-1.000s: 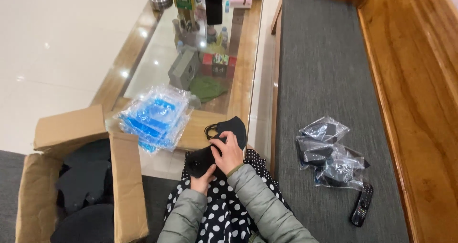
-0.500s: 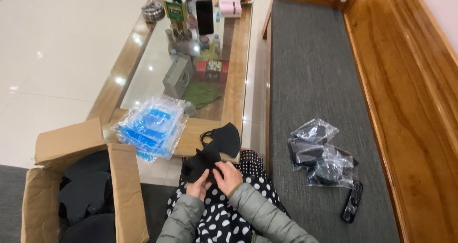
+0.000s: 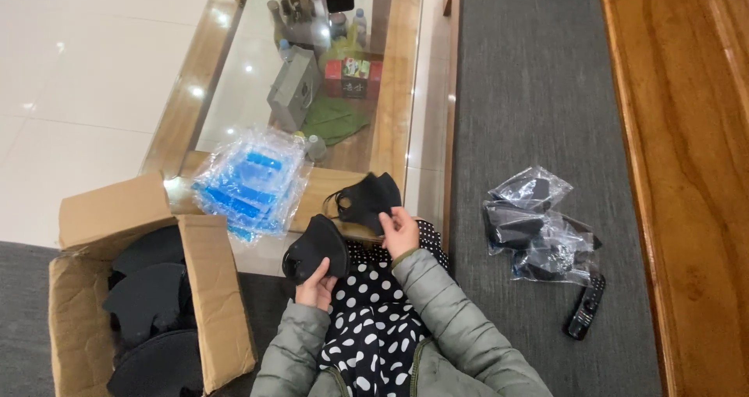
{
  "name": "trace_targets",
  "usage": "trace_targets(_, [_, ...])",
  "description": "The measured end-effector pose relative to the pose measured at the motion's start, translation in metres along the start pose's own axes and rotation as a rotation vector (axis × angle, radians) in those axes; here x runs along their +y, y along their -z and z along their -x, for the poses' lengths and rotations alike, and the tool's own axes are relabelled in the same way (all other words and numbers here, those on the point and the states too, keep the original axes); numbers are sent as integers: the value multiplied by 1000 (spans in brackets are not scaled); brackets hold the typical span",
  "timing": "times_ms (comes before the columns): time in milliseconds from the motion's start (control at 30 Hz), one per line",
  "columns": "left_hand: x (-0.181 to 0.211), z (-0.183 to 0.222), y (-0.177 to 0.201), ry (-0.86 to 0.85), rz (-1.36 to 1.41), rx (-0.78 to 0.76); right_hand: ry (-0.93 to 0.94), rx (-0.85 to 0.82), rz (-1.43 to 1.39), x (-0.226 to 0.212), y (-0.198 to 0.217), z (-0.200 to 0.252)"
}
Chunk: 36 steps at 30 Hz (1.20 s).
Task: The person is inspecting black fabric masks one by one, unfolding them and checking for defects before placing them aside.
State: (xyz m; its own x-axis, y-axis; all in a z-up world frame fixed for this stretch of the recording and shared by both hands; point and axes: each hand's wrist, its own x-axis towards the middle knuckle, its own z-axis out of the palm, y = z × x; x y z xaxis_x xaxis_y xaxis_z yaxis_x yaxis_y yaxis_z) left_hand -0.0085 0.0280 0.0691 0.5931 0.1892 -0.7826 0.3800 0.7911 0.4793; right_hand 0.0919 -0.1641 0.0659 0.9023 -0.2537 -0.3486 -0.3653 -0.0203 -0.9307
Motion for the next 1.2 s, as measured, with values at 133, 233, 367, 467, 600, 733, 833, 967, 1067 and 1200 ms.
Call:
trace_targets(133, [4, -6, 13, -25, 11, -16, -52, 55, 40, 22, 2, -27])
trace_targets(233, [5, -8, 15, -42, 43, -23, -56, 89, 119, 24, 1, -30])
trace_targets(367, [11, 2, 2, -54, 3, -73, -15, 62, 251, -11, 5, -13])
trace_targets(467, [19, 7, -10, -41, -21, -82, 89, 33, 472, -4, 10, -19])
trace_targets(600, [26, 20, -22, -26, -12, -43, 96, -38, 790, -19, 16, -8])
trace_targets(733, [23, 17, -29, 5, -38, -41, 96, -43, 825, -22, 18, -5])
trace_targets(833, [19, 14, -33, -26, -6, -93, 148, -62, 795, -18, 19, -5])
trace_targets(967, [18, 19, -43, 21, -12, -53, 132, -65, 806, -22, 19, -5])
trace_targets(1067, [17, 20, -43, 6, -5, -73, 119, -70, 810, -22, 18, -4])
trace_targets(1200, [15, 16, -42, 2, -6, -39, 112, -74, 793, -19, 19, -5])
